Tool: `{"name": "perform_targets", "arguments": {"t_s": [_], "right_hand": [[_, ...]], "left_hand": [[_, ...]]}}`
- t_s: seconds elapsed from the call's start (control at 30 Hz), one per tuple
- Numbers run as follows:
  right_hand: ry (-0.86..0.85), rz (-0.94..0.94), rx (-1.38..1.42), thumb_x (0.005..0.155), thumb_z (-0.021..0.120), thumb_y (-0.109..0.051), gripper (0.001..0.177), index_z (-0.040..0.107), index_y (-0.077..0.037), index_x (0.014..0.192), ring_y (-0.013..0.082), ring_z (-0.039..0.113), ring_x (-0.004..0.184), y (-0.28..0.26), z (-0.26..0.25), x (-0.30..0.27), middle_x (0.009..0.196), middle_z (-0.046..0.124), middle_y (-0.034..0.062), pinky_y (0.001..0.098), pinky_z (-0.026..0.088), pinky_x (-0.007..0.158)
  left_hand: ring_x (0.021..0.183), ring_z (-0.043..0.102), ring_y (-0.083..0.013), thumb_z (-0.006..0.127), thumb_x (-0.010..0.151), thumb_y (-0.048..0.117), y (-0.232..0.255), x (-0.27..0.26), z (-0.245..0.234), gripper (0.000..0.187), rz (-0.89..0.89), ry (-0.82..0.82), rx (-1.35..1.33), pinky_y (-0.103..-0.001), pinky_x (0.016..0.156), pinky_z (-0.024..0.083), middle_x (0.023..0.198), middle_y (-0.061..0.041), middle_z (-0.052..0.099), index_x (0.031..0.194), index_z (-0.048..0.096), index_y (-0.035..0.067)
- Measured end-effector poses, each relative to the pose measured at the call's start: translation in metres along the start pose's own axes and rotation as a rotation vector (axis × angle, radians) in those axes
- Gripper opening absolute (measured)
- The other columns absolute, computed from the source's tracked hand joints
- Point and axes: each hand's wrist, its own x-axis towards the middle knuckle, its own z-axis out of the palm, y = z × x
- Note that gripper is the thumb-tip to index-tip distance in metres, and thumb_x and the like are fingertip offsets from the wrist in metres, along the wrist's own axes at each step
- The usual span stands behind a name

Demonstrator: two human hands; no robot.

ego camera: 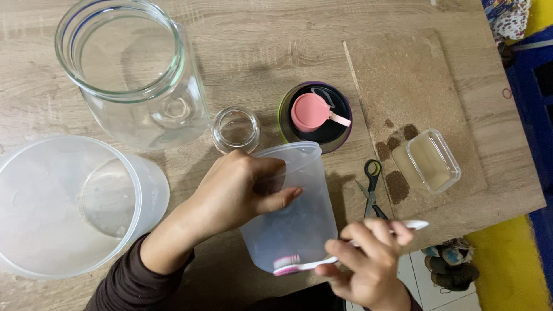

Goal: The person scrubs the inside of a translucent plastic container with a toothbrush, then wipes the interior and exterior with a black cloth. They briefly handle a small glass jar with a pink lid, then continue wiping the plastic container.

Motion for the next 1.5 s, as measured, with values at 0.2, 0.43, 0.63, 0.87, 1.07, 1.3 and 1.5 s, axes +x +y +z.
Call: {"name": "perform_targets", "arguments": {"t_s": [0.2,0.43,0.63,0.87,1.07,1.3,1.5], "right_hand": [[0.028,0.184,-0.018,0.099,0.051,-0.059,0.047,0.067,-0.021,0.078,0.0181,0.048,0.087,0.018,-0.014,0.003,0.077,0.054,-0.0059,0.0401,0.021,0.094],[0.042,0.026,-0.023,0.096,0.047,-0.062,0.051,0.067,-0.023,0.071,0.0157,0.044,0.077,-0.004,0.004,-0.004,0.069,0.048,-0.0063,0.0410,0.022,0.092],[0.073,0.152,-0.025,0.100,0.052,-0.059,0.048,0.068,-0.020,0.077,0.0183,0.049,0.087,0.019,-0.012,-0.002,0.079,0.055,-0.0051,0.0402,0.021,0.096],[0.057,0.085,0.004,0.098,0.051,-0.061,0.048,0.068,-0.024,0.073,0.0172,0.047,0.081,0.003,0.001,-0.009,0.074,0.052,-0.0053,0.0412,0.021,0.092],[0.075,0.031,-0.045,0.099,0.046,-0.063,0.052,0.068,-0.023,0.074,0.0173,0.047,0.080,-0.003,0.000,0.004,0.073,0.052,-0.0044,0.0424,0.022,0.093],[0.092,0.199,0.030,0.101,0.047,-0.060,0.052,0.064,-0.020,0.072,0.0184,0.047,0.086,0.015,-0.006,0.000,0.075,0.054,-0.0056,0.0414,0.023,0.098],[0.091,0.082,-0.023,0.097,0.052,-0.061,0.048,0.065,-0.024,0.068,0.0178,0.046,0.080,0.011,-0.003,-0.001,0.072,0.055,-0.0060,0.0418,0.022,0.094]], "left_hand": [[0.047,0.054,-0.0330,0.081,0.081,0.035,0.001,0.002,-0.001,0.041,0.018,-0.012,-0.004,-0.043,0.049,0.045,0.054,-0.013,0.056,0.065,0.060,0.003],[0.044,0.055,-0.0294,0.081,0.081,0.033,0.006,-0.002,0.002,0.038,-0.012,-0.001,0.023,-0.041,0.047,0.045,0.051,-0.011,0.056,0.065,0.061,0.005],[0.043,0.054,-0.0282,0.082,0.081,0.032,0.003,-0.001,-0.001,0.039,-0.022,-0.020,0.024,-0.041,0.046,0.044,0.050,-0.010,0.055,0.063,0.060,0.005],[0.045,0.057,-0.0274,0.082,0.081,0.032,0.004,-0.002,0.003,0.038,0.012,0.024,0.026,-0.040,0.046,0.046,0.053,-0.009,0.058,0.064,0.060,0.006],[0.046,0.059,-0.0292,0.082,0.081,0.032,0.006,-0.004,0.003,0.038,0.004,0.019,0.033,-0.041,0.048,0.047,0.053,-0.010,0.058,0.064,0.060,0.005],[0.048,0.060,-0.0296,0.082,0.081,0.033,0.007,-0.003,0.003,0.038,0.014,0.012,0.033,-0.042,0.048,0.046,0.054,-0.010,0.060,0.064,0.061,0.006],[0.046,0.059,-0.0292,0.081,0.080,0.033,0.010,-0.006,0.002,0.035,0.016,0.009,0.026,-0.042,0.047,0.046,0.053,-0.009,0.059,0.066,0.063,0.006]]}}
